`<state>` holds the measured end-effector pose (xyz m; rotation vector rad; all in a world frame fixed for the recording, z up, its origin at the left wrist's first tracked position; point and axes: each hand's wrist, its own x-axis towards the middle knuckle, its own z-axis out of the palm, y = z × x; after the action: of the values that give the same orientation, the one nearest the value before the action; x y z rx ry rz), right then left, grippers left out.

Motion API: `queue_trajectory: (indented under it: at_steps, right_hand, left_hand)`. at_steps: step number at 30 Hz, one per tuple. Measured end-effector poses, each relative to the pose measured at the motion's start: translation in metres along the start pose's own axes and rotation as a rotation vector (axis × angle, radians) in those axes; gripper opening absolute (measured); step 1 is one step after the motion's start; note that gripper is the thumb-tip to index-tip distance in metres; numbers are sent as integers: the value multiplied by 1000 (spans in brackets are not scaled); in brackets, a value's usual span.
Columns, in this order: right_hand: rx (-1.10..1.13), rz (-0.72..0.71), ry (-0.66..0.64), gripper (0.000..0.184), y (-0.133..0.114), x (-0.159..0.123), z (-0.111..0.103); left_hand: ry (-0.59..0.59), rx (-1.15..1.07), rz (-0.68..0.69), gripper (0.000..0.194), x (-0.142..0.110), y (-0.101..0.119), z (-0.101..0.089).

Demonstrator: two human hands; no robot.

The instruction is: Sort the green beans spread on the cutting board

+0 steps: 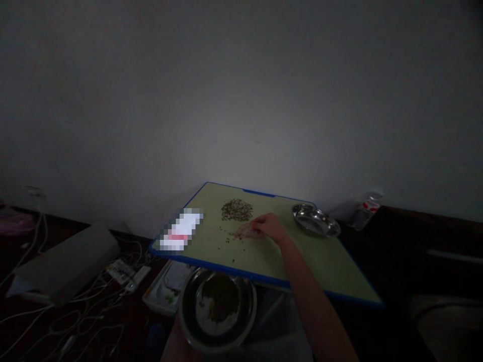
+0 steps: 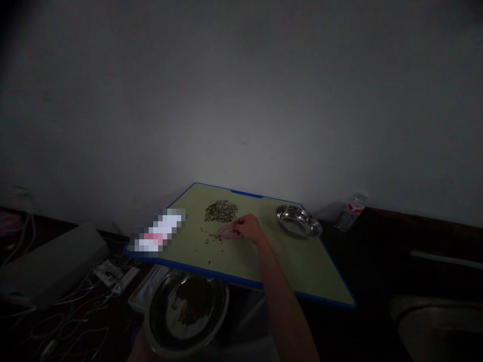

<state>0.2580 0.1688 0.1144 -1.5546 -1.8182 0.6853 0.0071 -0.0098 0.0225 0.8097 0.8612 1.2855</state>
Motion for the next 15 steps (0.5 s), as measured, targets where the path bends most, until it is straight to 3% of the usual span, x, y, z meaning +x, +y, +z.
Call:
queue_trajectory:
  at_steps: [7,12,15]
  right_hand:
    - [7,-24,-35,17,-1,-1,3]
    - [70,-29,-60,16,0,0,8]
    - [87,-37,-40,17,1,1,12]
  left_hand:
    - [13,-94,-191,74,0,4,3]
    - [43,-85,-195,82,1,-6,-6]
    - [56,-24,-123,88,6,-19,-11]
